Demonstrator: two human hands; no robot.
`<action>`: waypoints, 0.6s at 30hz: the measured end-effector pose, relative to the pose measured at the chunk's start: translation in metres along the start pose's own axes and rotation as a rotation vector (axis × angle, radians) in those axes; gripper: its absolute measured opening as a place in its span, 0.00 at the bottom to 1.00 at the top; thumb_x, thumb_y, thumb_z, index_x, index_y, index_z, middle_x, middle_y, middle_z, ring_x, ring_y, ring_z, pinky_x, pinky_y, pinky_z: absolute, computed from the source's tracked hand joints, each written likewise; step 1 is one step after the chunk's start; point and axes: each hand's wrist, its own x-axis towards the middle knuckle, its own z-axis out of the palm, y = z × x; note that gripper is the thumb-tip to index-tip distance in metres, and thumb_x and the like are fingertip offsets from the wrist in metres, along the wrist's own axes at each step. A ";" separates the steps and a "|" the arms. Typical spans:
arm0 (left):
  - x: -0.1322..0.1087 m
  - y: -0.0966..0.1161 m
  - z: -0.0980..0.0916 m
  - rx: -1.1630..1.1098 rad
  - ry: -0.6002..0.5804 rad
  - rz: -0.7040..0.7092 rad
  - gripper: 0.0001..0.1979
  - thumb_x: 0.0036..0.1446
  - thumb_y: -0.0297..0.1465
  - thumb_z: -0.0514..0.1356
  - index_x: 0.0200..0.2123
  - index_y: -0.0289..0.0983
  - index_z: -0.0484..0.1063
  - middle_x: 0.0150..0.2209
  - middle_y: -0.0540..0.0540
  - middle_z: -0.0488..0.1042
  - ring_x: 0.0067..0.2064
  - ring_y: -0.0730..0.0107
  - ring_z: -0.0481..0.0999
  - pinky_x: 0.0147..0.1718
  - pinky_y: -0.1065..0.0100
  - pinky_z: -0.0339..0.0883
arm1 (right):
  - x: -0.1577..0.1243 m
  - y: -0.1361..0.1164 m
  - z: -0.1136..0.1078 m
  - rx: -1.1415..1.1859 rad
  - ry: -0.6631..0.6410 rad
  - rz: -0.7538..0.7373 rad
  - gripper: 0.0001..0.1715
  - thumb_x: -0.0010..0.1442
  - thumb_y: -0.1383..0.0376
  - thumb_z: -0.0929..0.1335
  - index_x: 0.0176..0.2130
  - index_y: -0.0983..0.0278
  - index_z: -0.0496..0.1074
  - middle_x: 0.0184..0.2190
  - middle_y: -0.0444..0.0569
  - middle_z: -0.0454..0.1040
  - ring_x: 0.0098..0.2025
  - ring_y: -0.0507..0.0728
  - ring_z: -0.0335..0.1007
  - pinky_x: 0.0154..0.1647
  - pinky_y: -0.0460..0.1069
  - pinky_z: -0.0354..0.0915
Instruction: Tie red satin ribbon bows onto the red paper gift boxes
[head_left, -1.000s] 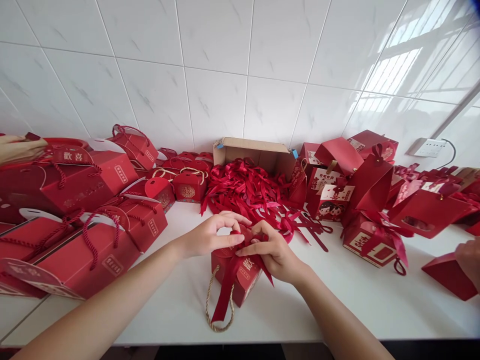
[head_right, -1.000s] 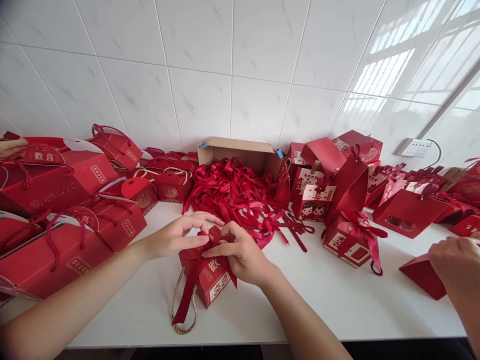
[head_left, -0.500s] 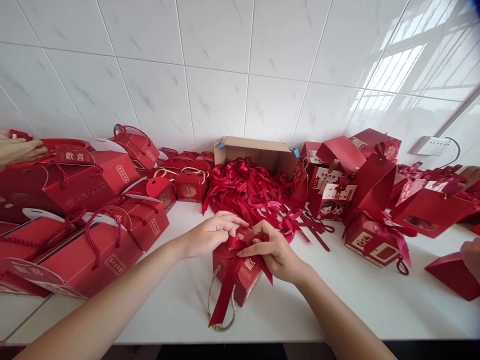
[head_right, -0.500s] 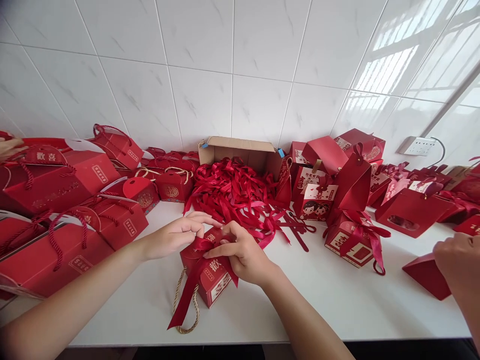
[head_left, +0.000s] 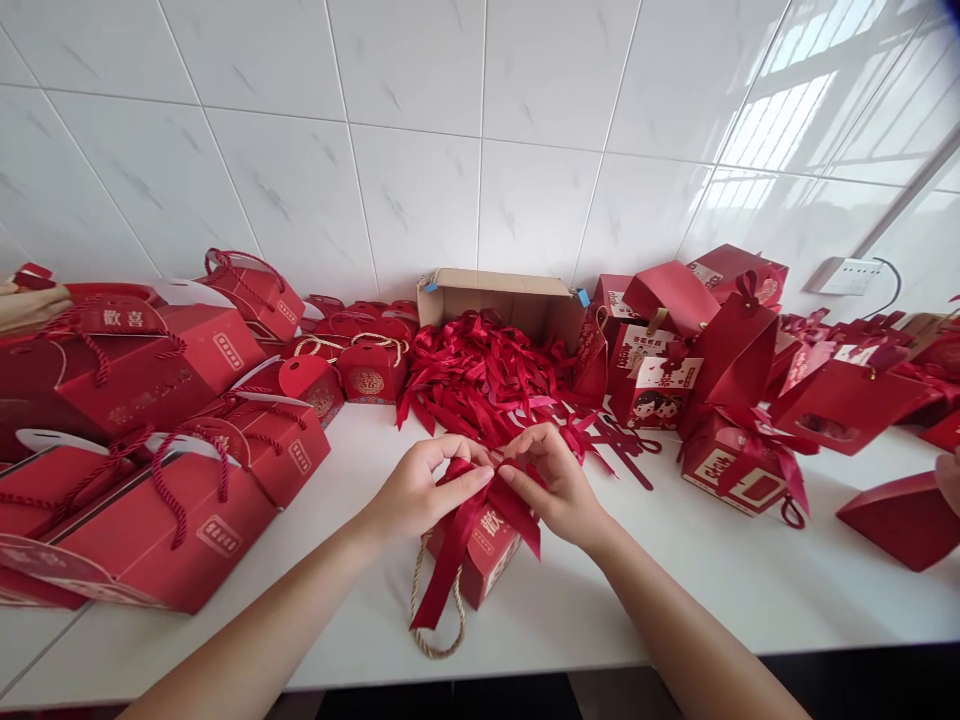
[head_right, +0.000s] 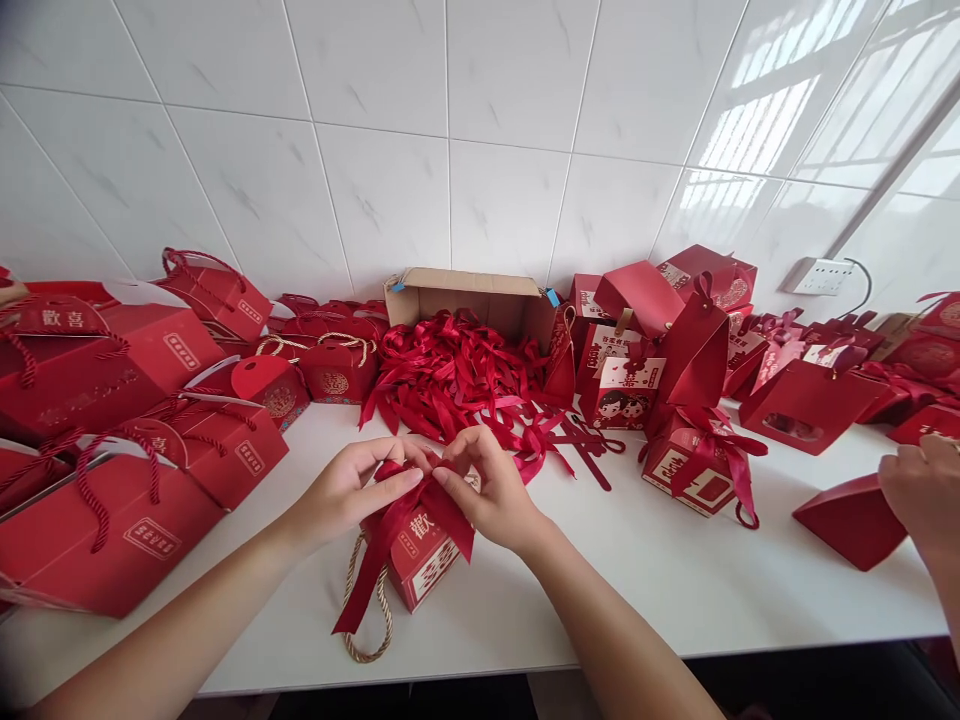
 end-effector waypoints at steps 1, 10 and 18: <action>0.000 0.000 0.001 0.009 0.013 -0.006 0.15 0.57 0.39 0.58 0.23 0.38 0.61 0.39 0.47 0.77 0.45 0.62 0.75 0.47 0.65 0.66 | 0.000 0.000 0.001 0.049 0.017 0.038 0.08 0.61 0.64 0.67 0.39 0.60 0.61 0.33 0.44 0.67 0.34 0.51 0.65 0.35 0.48 0.65; 0.002 -0.001 0.005 0.083 0.107 -0.040 0.13 0.52 0.37 0.63 0.21 0.38 0.64 0.36 0.48 0.79 0.42 0.62 0.77 0.46 0.64 0.67 | 0.003 -0.002 0.002 0.223 0.083 0.156 0.15 0.57 0.62 0.70 0.43 0.61 0.64 0.31 0.43 0.69 0.34 0.50 0.67 0.36 0.47 0.64; 0.006 -0.006 0.000 0.035 0.030 -0.080 0.09 0.49 0.36 0.65 0.24 0.37 0.71 0.44 0.44 0.77 0.49 0.58 0.75 0.50 0.61 0.66 | 0.005 -0.003 -0.008 0.169 0.126 0.129 0.17 0.56 0.61 0.71 0.42 0.60 0.64 0.29 0.43 0.71 0.32 0.51 0.68 0.34 0.47 0.67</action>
